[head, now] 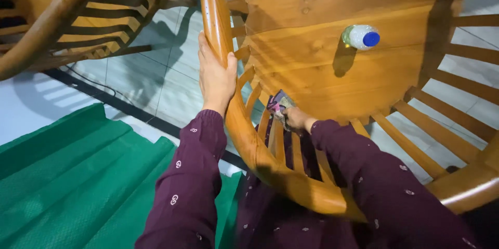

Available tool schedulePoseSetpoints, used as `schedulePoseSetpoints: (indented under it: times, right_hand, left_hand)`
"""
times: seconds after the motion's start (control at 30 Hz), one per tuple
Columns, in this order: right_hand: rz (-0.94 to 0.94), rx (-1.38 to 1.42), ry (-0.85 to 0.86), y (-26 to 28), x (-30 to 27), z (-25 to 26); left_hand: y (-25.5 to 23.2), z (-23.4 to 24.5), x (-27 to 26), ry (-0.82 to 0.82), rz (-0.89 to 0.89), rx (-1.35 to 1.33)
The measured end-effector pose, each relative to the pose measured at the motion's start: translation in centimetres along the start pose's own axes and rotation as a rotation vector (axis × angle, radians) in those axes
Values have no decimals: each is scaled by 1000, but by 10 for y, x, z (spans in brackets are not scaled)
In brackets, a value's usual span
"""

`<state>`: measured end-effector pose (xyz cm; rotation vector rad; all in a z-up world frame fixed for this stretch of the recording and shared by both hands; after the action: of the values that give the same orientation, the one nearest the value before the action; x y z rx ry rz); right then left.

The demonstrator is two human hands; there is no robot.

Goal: Wiping down the surface of a wooden chair using a cloth and a bottle of water.

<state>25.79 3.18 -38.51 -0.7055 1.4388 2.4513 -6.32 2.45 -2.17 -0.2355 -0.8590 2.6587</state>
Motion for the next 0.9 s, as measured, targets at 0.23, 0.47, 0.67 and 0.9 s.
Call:
schedulePoseSetpoints:
  times: [0.23, 0.47, 0.67, 0.9]
  right_hand:
    - [-425, 203, 373, 97, -65, 76]
    - [66, 245, 409, 196, -137, 176]
    - [212, 329, 387, 200, -172, 201]
    - [-33, 66, 422, 149, -157, 126]
  left_hand:
    - [-3, 2, 2, 37, 94, 14]
    - [-3, 1, 2, 47, 109, 48]
    - [-5, 4, 1, 60, 113, 44]
    - [-3, 3, 1, 42, 58, 28]
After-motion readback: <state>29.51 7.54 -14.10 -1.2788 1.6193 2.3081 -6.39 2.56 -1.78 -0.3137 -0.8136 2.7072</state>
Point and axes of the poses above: each hand's wrist, its own x-axis towards the middle knuckle, its own z-axis out of the back of the hand, y = z × x, the point moved 7 cm from there along x, towards the middle knuckle, and after that the axes turned 7 degrees about -y, right-handed, at the moved point
